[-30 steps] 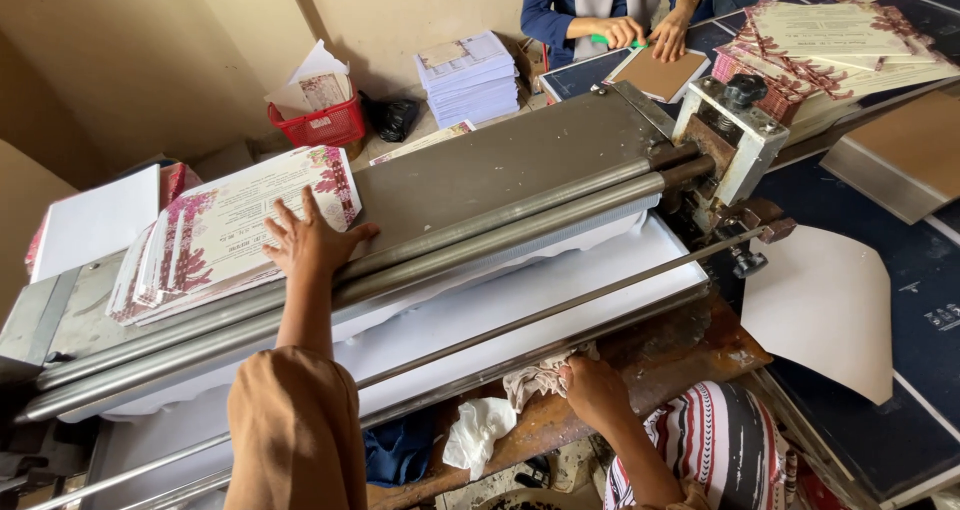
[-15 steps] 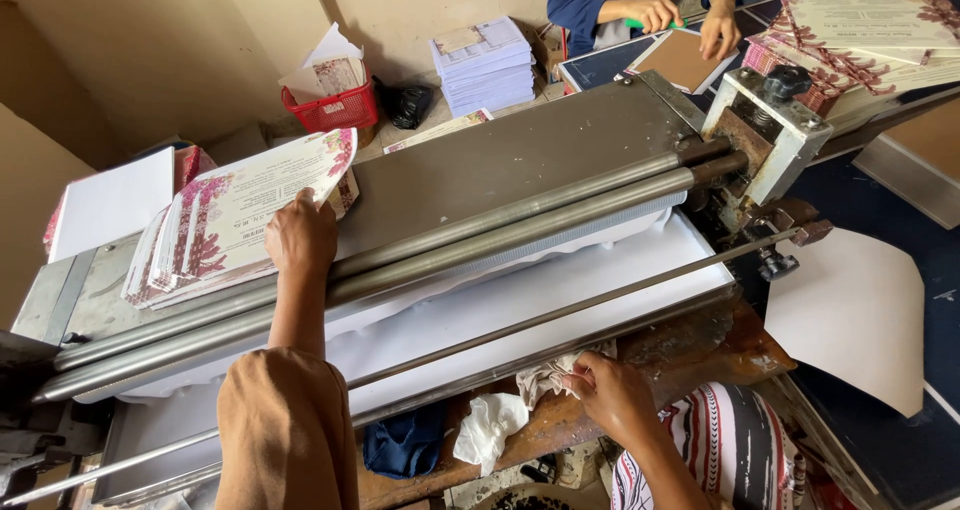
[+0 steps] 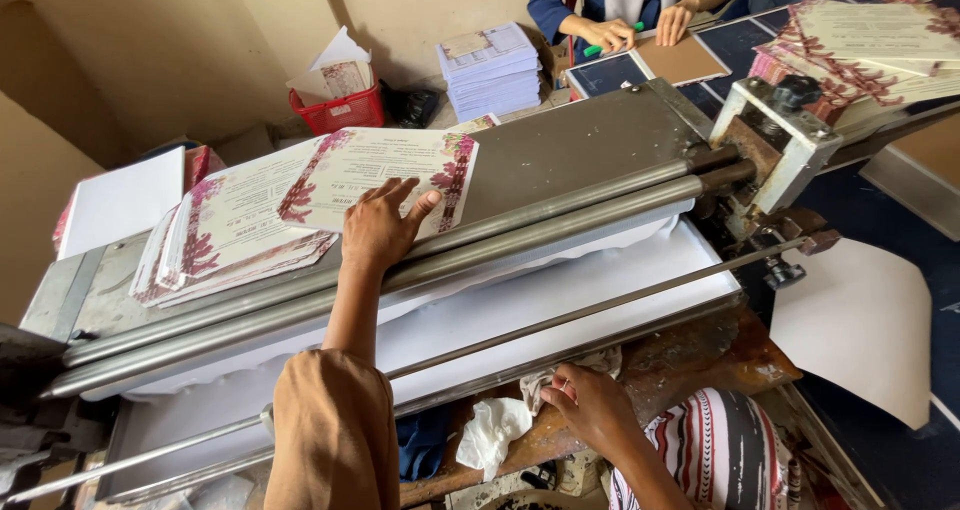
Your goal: Feeding printed invitation sheets into a roller gluing machine and stacking the finished products.
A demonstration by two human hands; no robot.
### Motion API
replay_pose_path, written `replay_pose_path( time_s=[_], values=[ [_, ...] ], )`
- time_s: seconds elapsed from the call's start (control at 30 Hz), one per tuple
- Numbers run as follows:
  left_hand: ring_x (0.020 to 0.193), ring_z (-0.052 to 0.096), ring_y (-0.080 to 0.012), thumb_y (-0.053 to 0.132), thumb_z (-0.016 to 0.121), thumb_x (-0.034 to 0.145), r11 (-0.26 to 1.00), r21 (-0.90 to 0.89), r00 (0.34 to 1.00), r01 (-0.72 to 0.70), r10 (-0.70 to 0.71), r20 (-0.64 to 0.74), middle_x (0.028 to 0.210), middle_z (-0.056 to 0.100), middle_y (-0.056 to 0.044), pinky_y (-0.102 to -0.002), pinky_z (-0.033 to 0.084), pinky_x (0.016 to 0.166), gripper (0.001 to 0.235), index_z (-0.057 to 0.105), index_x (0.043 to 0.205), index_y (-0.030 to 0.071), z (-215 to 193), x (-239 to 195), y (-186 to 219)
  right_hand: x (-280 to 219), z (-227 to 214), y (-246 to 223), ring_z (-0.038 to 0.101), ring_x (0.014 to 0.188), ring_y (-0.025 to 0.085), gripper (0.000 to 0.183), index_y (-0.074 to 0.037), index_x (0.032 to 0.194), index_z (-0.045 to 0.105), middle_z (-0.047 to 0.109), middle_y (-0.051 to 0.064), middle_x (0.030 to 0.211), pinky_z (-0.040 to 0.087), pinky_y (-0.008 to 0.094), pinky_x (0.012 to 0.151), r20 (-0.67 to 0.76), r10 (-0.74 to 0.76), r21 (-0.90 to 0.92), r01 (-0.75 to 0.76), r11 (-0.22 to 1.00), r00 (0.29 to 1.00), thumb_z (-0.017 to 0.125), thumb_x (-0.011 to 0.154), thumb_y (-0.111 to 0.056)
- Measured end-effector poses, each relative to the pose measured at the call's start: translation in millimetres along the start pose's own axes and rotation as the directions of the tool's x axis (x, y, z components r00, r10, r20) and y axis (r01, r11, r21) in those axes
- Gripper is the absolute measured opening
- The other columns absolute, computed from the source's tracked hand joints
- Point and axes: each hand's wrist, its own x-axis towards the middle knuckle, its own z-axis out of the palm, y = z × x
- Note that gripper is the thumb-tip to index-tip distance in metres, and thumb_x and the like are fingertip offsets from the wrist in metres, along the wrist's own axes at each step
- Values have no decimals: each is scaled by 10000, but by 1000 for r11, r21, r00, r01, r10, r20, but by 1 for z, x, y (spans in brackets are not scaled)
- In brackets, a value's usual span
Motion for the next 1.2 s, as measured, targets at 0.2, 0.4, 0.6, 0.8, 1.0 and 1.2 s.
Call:
replay_pose_path(
  time_s=[0.2,0.4,0.6,0.8,1.0,1.2],
  values=[
    [1243,407,-355,698,259,832,994,60,994,86,-82,-67,1361,466,-130,-546,288,974,732,578,1238,179,11,10,0,-5,-6,-5,628,712,104,238,-216,977,586,657,-26,832,504,252,632,30,1,14,-1,1000,1000,554,879,-430],
    [1185,434,-357,593,359,881,993,52,984,110,-101,-147,1330,494,-98,-523,308,942,585,609,1188,161,18,13,-2,-14,-13,-12,633,756,120,247,-221,961,596,672,-6,882,468,284,646,82,15,82,-21,996,997,572,863,-446],
    [1166,449,-354,571,397,879,992,64,982,111,-99,-164,1307,513,-95,-508,308,942,539,611,1177,177,24,16,-2,-15,-18,-12,632,806,126,288,-229,1008,599,665,-4,940,478,284,703,112,56,76,-64,995,992,558,862,-473],
    [1152,460,-355,544,460,871,993,58,971,102,-87,-223,1288,533,-97,-524,301,945,505,632,1153,162,28,15,-3,-17,-20,-13,633,818,138,289,-222,995,603,668,5,936,461,297,696,107,48,75,-56,996,993,560,861,-474],
    [1143,475,-346,537,470,868,992,61,971,108,-92,-223,1287,539,-91,-521,303,949,493,636,1149,167,27,14,-4,-19,-19,-16,603,773,124,253,-221,936,588,647,-16,864,440,299,668,113,38,73,-46,996,993,560,860,-461],
    [1133,480,-343,533,469,871,992,70,971,107,-90,-222,1281,543,-91,-520,312,935,493,631,1156,165,28,15,-8,-17,-15,-16,592,762,122,251,-221,935,578,631,-17,854,448,293,658,133,17,53,-24,998,991,568,868,-463]
  ],
)
